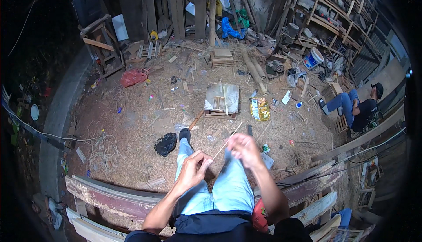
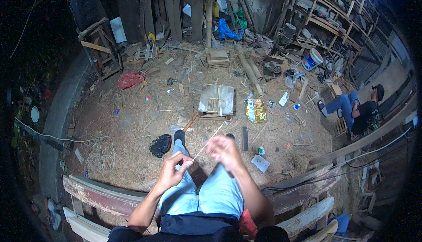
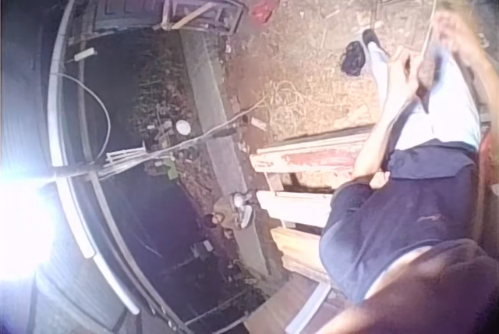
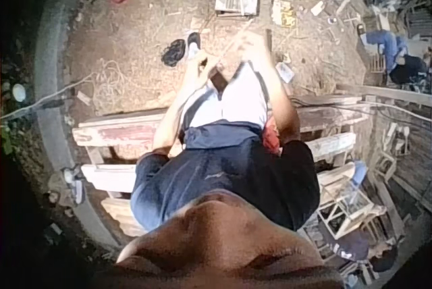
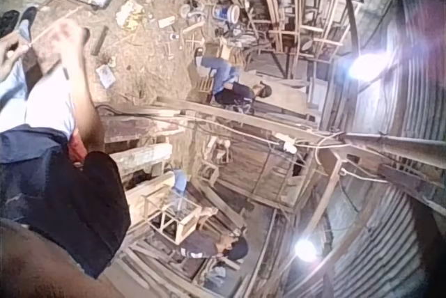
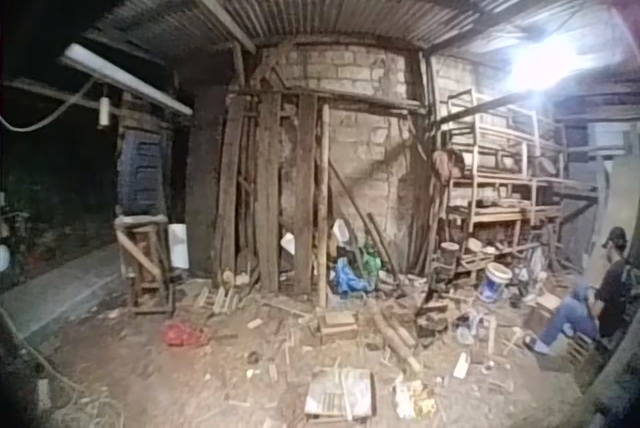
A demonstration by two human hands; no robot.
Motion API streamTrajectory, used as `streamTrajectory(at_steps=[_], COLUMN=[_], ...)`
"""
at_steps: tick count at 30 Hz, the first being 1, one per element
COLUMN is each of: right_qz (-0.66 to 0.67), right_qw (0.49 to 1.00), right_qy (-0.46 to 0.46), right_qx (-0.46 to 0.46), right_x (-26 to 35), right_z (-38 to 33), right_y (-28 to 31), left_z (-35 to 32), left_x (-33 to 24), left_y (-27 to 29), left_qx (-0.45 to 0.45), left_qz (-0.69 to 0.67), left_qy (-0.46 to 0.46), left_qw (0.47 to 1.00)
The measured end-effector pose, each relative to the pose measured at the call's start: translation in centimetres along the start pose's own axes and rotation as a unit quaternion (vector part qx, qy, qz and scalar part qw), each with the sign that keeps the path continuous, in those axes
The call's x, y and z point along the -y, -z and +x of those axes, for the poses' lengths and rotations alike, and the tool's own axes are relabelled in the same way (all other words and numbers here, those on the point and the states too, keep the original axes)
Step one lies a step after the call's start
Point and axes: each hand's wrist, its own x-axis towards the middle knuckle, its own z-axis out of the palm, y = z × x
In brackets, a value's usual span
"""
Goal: The person assembles a small wooden structure by inserting thin wooden sticks into a pre-drilled base and securing a cross-member piece.
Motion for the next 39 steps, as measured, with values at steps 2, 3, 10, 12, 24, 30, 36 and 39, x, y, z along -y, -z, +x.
streamTrajectory(at_steps=[2, 3, 10, 12, 24, 30, 36, 39], right_qz=[0.082, 0.037, 0.017, 0.026, 0.031, 0.029, 0.009, 0.032], right_qw=[0.996, 0.999, 0.999, 0.999, 0.999, 1.000, 0.998, 0.998], right_qy=[0.010, -0.008, -0.006, 0.012, -0.032, 0.000, -0.040, -0.041], right_qx=[0.014, 0.024, 0.045, 0.014, 0.022, -0.002, 0.050, 0.021], right_x=[0.1, 0.1, -0.7, 0.0, -0.6, -0.4, -1.6, -1.0], right_z=[0.7, 0.3, -0.4, 0.1, 0.1, 0.4, -0.3, 0.6], right_y=[1.8, 1.0, -0.7, 0.4, -0.2, 0.8, -0.8, 0.2], left_z=[0.0, 0.0, 0.6, 0.8, 1.0, 0.5, 0.3, 0.6], left_x=[-0.9, -1.2, -1.2, -1.1, -2.1, -1.2, -1.1, -1.8], left_y=[-0.2, -0.1, -0.2, -0.2, -0.3, -0.3, -0.5, -0.6], left_qx=[0.000, -0.001, -0.013, 0.000, -0.008, -0.011, -0.022, -0.028], left_qz=[0.018, 0.030, 0.014, -0.005, 0.027, 0.030, 0.053, 0.066], left_qy=[0.005, 0.008, -0.006, 0.005, 0.002, -0.012, -0.008, -0.037], left_qw=[1.000, 1.000, 1.000, 1.000, 1.000, 0.999, 0.998, 0.997])
